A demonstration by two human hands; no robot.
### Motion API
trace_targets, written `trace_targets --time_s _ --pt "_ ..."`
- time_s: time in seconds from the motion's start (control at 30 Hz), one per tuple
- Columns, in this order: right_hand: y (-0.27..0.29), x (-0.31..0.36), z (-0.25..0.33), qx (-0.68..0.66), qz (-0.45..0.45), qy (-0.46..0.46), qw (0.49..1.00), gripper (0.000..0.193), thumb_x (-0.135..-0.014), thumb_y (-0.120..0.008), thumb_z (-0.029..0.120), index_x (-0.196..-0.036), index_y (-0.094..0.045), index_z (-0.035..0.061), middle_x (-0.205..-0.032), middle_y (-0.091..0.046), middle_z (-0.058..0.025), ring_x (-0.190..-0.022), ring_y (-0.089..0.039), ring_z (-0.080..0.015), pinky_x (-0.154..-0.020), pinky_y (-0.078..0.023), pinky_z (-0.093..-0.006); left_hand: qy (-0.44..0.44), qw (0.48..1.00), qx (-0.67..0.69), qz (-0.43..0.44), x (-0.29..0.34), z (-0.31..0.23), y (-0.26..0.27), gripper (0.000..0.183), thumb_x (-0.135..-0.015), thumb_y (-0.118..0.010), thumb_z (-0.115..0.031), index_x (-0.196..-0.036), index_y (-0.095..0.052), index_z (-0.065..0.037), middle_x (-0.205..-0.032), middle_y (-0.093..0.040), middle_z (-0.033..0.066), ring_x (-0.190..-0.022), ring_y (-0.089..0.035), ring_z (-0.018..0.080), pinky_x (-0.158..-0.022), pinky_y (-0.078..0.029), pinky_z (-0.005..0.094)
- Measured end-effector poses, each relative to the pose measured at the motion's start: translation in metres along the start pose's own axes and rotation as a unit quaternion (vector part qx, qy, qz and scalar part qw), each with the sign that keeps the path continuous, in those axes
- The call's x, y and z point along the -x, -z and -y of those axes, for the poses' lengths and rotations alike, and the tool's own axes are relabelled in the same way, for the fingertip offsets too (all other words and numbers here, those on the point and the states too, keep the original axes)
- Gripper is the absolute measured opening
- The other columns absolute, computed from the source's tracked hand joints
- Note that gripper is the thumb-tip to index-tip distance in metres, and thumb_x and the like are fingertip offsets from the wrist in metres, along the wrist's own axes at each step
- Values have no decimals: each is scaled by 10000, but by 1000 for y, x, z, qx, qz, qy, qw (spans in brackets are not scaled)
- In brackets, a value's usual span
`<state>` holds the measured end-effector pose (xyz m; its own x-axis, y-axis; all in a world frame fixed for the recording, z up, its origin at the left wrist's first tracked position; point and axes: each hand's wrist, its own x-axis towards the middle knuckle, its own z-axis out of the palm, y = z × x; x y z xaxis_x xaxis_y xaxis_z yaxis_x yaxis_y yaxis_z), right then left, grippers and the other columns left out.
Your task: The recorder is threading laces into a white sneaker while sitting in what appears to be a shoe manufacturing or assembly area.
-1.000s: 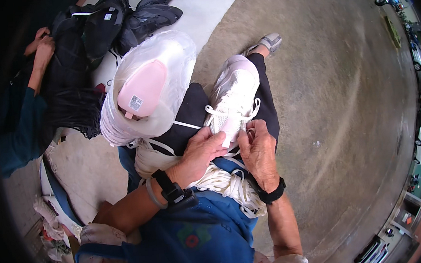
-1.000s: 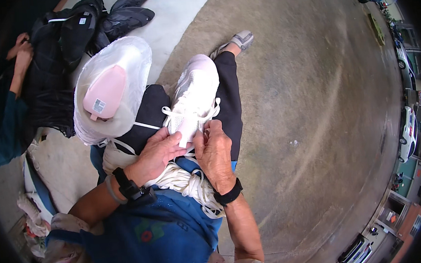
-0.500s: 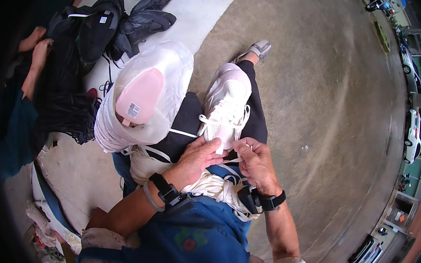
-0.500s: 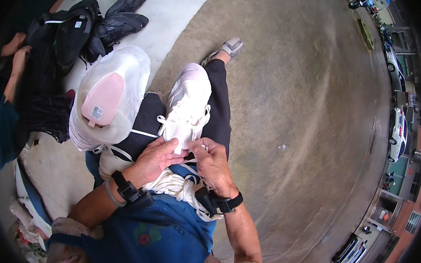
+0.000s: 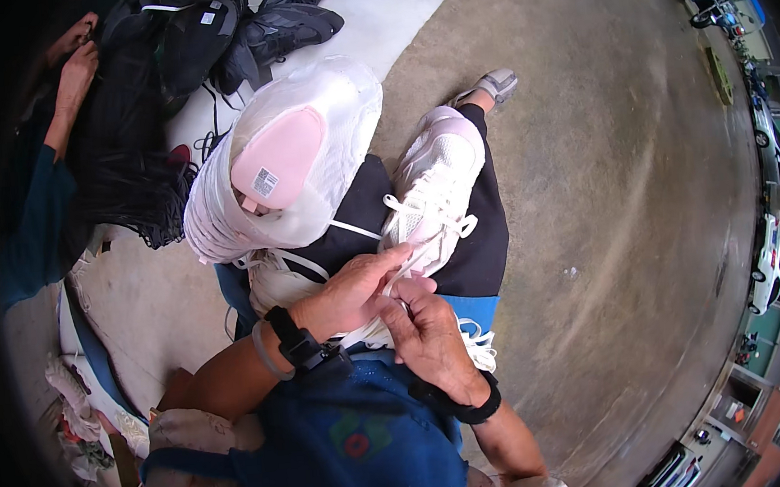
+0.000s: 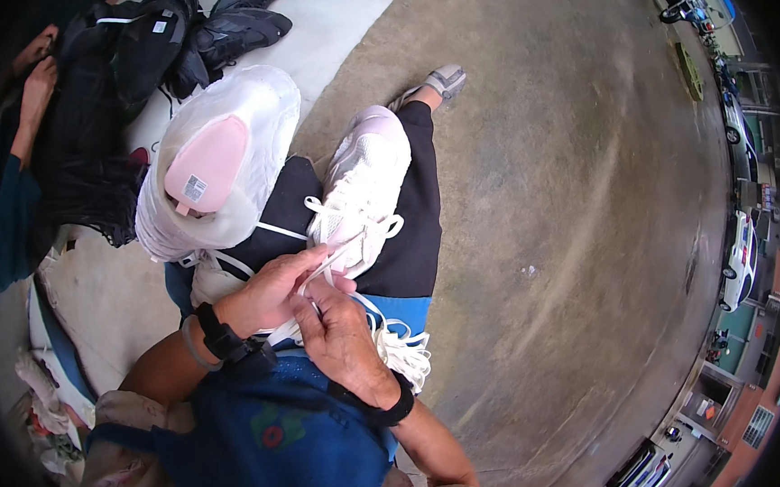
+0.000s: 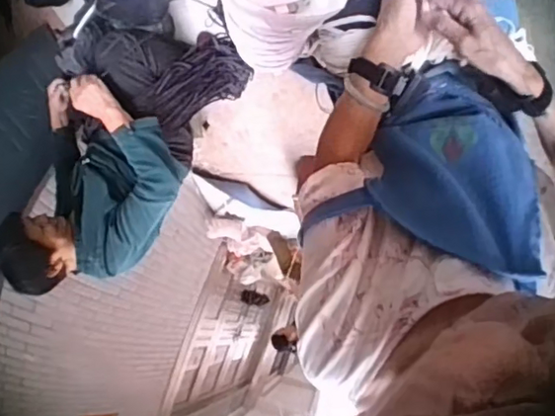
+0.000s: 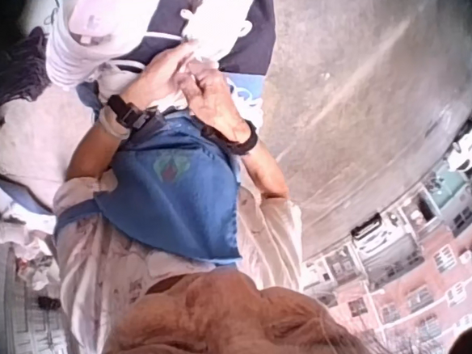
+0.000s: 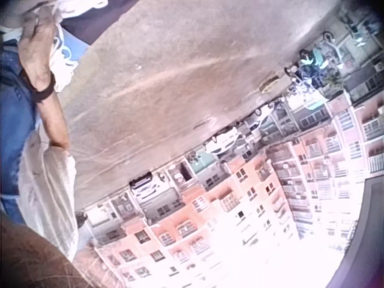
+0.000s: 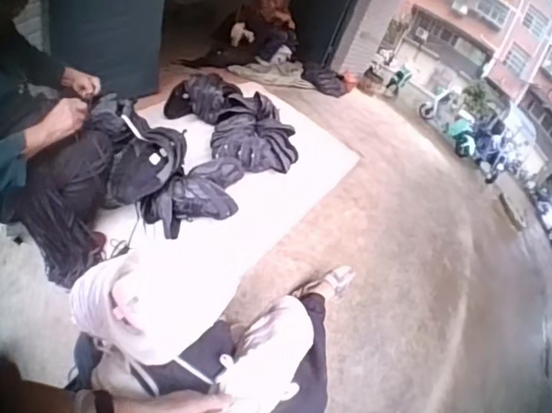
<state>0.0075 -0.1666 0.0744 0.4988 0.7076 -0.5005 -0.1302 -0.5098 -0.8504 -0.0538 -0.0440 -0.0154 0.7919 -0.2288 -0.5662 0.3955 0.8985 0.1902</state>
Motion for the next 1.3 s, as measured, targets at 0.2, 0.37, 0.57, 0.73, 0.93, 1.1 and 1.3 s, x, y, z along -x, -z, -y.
trace_targets --time_s 0.2,0.37,0.57,0.73,0.93,1.1,1.3 --pt "-10 19 -25 45 95 70 992 113 -981 -516 67 -988 -585 -22 -823 -573 -78 -567 -580 -131 -478 -479 -245 37 994 -72 -78 8 -3 -9 240 -964 -586 -234 -1051 -643 -18 -872 -659 85 -799 -654 176 -779 -545 310" --pt "23 18 -29 19 16 112 993 124 -956 -571 65 -1036 -616 -19 -854 -589 -55 -561 -533 -104 -516 -459 -245 15 990 -74 -116 22 -11 -16 170 -940 -622 -206 -965 -636 -38 -772 -611 34 -630 -601 128 -587 -519 268" --pt "43 -28 -20 160 -239 53 956 280 -842 -688 105 -1052 -570 -38 -939 -563 -182 -727 -602 -280 -650 -500 -373 -23 980 -168 -106 28 -32 -30 142 -897 -621 -198 -920 -619 -58 -711 -563 24 -483 -460 72 -444 -422 252" --pt "49 -52 -52 272 -244 156 918 396 -807 -694 106 -1131 -524 -46 -943 -555 -211 -833 -578 -333 -705 -500 -401 -22 980 -147 -134 31 -47 -24 164 -870 -626 -208 -890 -591 -49 -686 -541 11 -436 -378 31 -397 -351 227" --pt "47 -49 -49 247 -234 144 929 379 -816 -661 90 -1146 -527 -42 -927 -556 -203 -830 -574 -329 -703 -501 -398 -20 963 -247 -107 40 -35 -16 285 -955 -558 -274 -949 -621 3 -722 -587 37 -426 -422 47 -362 -411 228" --pt "51 -51 -50 254 -222 144 930 366 -811 -641 72 -1140 -527 -43 -935 -555 -198 -809 -576 -315 -689 -501 -398 -19 956 -246 -155 31 -20 -20 302 -990 -521 -272 -1107 -568 2 -811 -617 80 -470 -477 76 -392 -468 248" --pt "53 -51 -51 233 -213 136 939 352 -816 -609 41 -1146 -525 -49 -904 -556 -195 -746 -574 -303 -671 -497 -394 -43 973 -109 -201 5 1 -31 255 -953 -599 -285 -1097 -556 -79 -803 -607 47 -481 -456 80 -415 -402 265"
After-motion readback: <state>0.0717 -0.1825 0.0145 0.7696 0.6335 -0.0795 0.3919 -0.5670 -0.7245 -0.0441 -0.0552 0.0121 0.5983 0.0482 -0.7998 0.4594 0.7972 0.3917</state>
